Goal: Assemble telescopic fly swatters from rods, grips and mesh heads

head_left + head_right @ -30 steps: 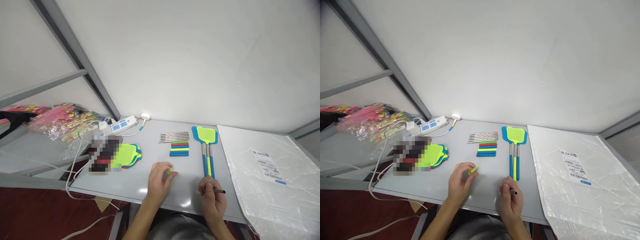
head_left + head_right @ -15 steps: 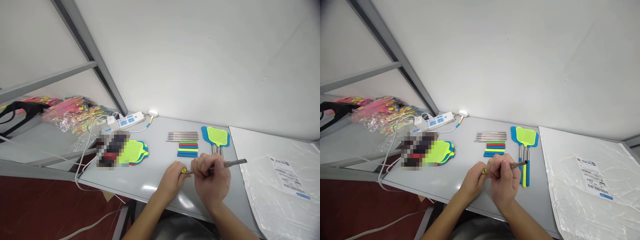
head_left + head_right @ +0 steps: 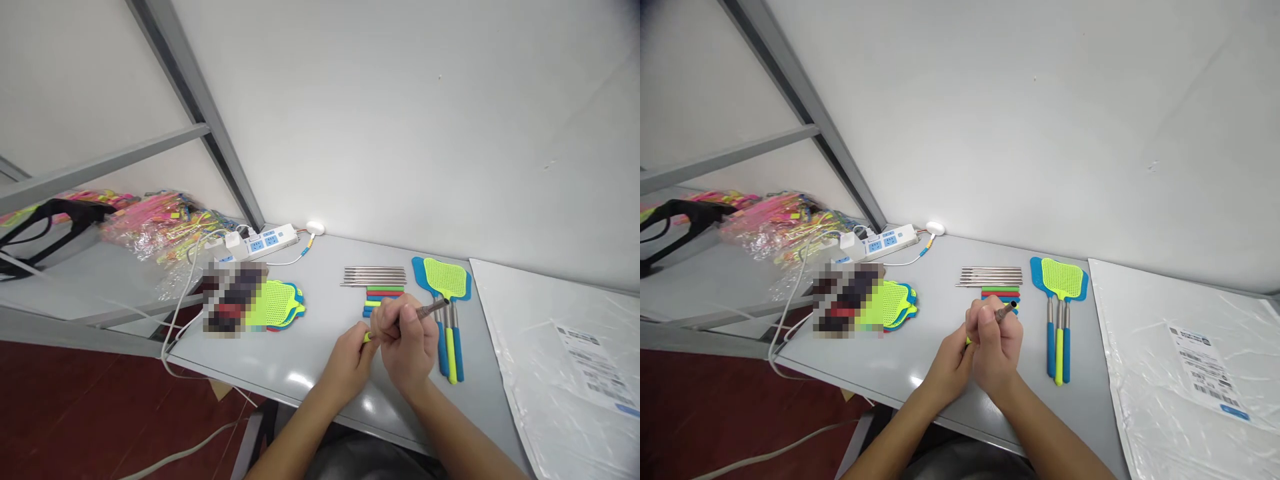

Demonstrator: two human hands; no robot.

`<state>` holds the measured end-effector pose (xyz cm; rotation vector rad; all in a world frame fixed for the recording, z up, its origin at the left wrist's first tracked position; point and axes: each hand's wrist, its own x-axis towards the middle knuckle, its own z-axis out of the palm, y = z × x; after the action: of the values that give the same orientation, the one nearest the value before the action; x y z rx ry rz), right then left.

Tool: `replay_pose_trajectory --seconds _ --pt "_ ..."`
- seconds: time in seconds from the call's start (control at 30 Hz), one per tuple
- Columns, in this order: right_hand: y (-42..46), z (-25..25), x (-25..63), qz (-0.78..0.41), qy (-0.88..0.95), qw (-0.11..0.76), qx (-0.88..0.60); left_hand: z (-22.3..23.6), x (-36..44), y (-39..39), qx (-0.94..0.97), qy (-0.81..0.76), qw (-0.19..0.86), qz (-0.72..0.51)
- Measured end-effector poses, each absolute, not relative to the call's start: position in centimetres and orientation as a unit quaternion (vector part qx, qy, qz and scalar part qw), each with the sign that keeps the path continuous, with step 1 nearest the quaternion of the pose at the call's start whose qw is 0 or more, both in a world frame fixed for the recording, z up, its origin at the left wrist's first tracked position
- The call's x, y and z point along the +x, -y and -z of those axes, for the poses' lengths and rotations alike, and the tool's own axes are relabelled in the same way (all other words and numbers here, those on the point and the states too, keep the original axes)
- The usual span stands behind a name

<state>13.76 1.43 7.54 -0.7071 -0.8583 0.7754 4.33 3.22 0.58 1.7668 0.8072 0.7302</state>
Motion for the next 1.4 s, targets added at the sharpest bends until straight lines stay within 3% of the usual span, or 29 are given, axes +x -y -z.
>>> replay_pose_trajectory --seconds 0.33,0.53,0.73,0.9,1.07,1.4 --pt "-1.5 -6.5 13.7 -0.383 0.511 0.613 -0.465 -0.9 4.0 -3.1 0.689 -0.334 0.543 -0.345" --pt "-1.0 -7.4 14.3 -0.453 0.458 0.583 -0.495 -0.9 4.2 -2.7 0.717 -0.333 0.504 -0.349" --pt "-1.4 -7.5 13.6 -0.524 0.306 0.716 -0.345 -0.2 2.4 -2.8 0.711 -0.337 0.487 -0.38" --pt "-1.4 -8.2 13.8 -0.501 0.198 0.79 -0.293 -1.5 0.7 -4.5 0.52 -0.23 0.669 -0.478" --pt "-1.6 -8.5 12.9 -0.503 0.149 0.801 -0.289 -3.7 1.0 -4.8 0.249 -0.179 0.805 -0.508" --pt "-1.2 -9.5 11.0 -0.527 0.121 0.79 -0.289 -7.1 2.1 -3.2 0.225 -0.18 0.798 -0.529"
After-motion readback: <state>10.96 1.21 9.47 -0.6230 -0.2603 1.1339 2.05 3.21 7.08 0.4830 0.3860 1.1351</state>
